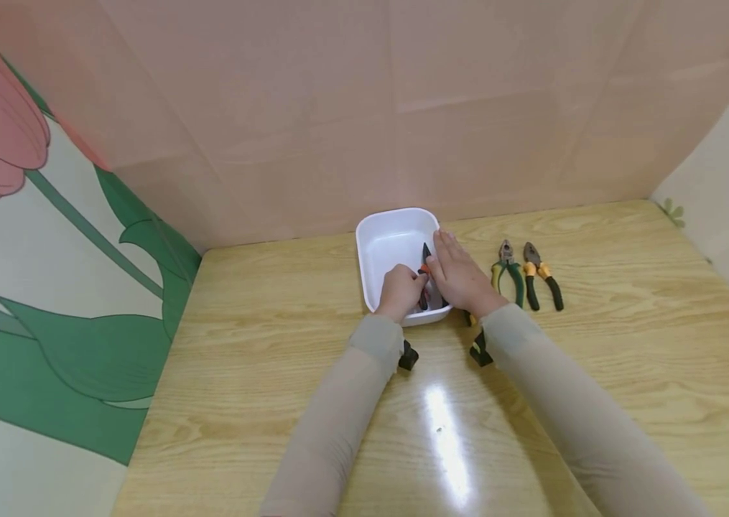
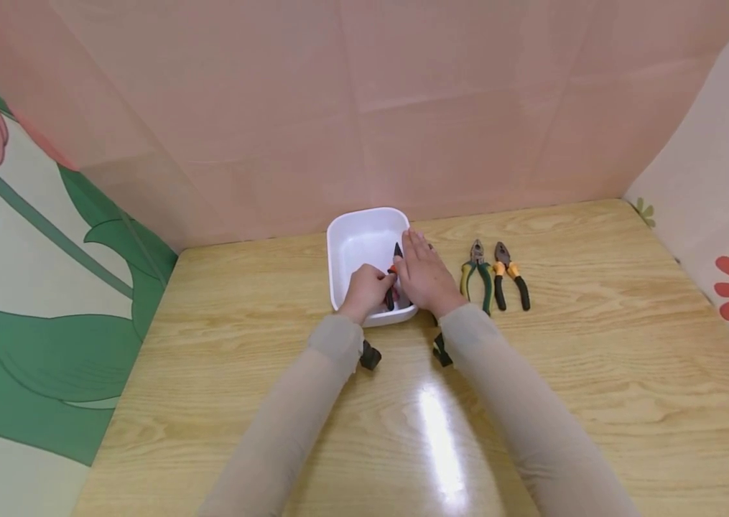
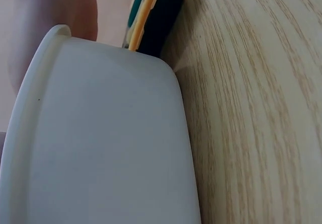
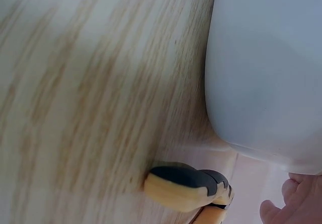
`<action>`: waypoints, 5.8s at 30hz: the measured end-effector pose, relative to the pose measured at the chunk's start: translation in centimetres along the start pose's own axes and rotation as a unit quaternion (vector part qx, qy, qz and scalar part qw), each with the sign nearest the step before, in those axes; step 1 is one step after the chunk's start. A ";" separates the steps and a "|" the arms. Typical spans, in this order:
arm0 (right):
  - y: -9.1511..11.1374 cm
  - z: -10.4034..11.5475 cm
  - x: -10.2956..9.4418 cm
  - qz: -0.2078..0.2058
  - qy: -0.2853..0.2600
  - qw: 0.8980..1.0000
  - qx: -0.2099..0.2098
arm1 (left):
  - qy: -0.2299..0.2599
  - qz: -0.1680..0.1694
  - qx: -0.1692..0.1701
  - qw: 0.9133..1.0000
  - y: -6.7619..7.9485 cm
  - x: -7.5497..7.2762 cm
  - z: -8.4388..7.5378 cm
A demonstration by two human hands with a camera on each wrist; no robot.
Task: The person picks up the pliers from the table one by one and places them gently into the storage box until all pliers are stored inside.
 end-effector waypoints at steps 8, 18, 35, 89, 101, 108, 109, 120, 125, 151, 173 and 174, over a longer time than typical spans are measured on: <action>0.1 -0.1 0.0 -0.003 0.000 1.000 0.001 | 0.013 0.013 -0.007 1.000 -0.5 0.3 0.2; 0.0 0.0 0.0 -0.004 0.003 1.000 0.000 | 0.010 -0.005 -0.005 1.000 -0.8 0.2 0.4; -0.1 -0.2 0.2 0.006 -0.002 1.000 0.008 | -0.011 -0.005 -0.056 0.998 -1.0 0.5 1.1; -0.2 -0.2 -0.1 0.001 -0.014 1.000 0.016 | -0.006 -0.093 -0.027 0.995 -1.1 -0.4 0.4; -0.3 -0.3 0.1 0.001 -0.003 1.000 0.017 | 0.031 -0.161 0.005 0.986 -1.2 -1.2 0.2; -0.3 -0.2 0.1 -0.004 0.000 1.000 0.012 | -0.007 -0.217 0.048 0.975 -0.4 -1.8 -0.6; -0.3 -0.2 0.1 -0.005 -0.001 1.000 0.011 | -0.016 -0.225 0.055 0.973 -0.2 -1.9 -0.8; -0.2 -0.2 -0.1 -0.015 0.004 1.000 0.000 | -0.119 -0.284 0.121 0.944 1.4 -2.5 -1.8; -0.2 -0.2 0.1 -0.008 0.011 1.000 -0.002 | -0.187 -0.295 0.145 0.926 2.2 -3.5 -1.8; 0.0 -0.3 0.0 0.000 0.005 1.000 0.004 | -0.331 -0.151 0.076 0.929 3.5 -5.9 1.9; -0.2 -0.5 0.2 0.002 0.009 1.000 0.014 | -0.288 -0.056 0.040 0.955 2.9 -6.4 4.3; -0.2 -0.5 0.2 0.003 0.009 1.000 0.015 | -0.290 -0.053 0.039 0.955 2.8 -6.3 4.4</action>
Point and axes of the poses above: each hand's wrist, its own y-axis away from the middle knuckle, its own x-axis out of the palm, z = x × y, the point moved 5 cm from there along -y, towards the middle knuckle, and after that the axes turned 4 degrees about -y, right-handed, at the moved point
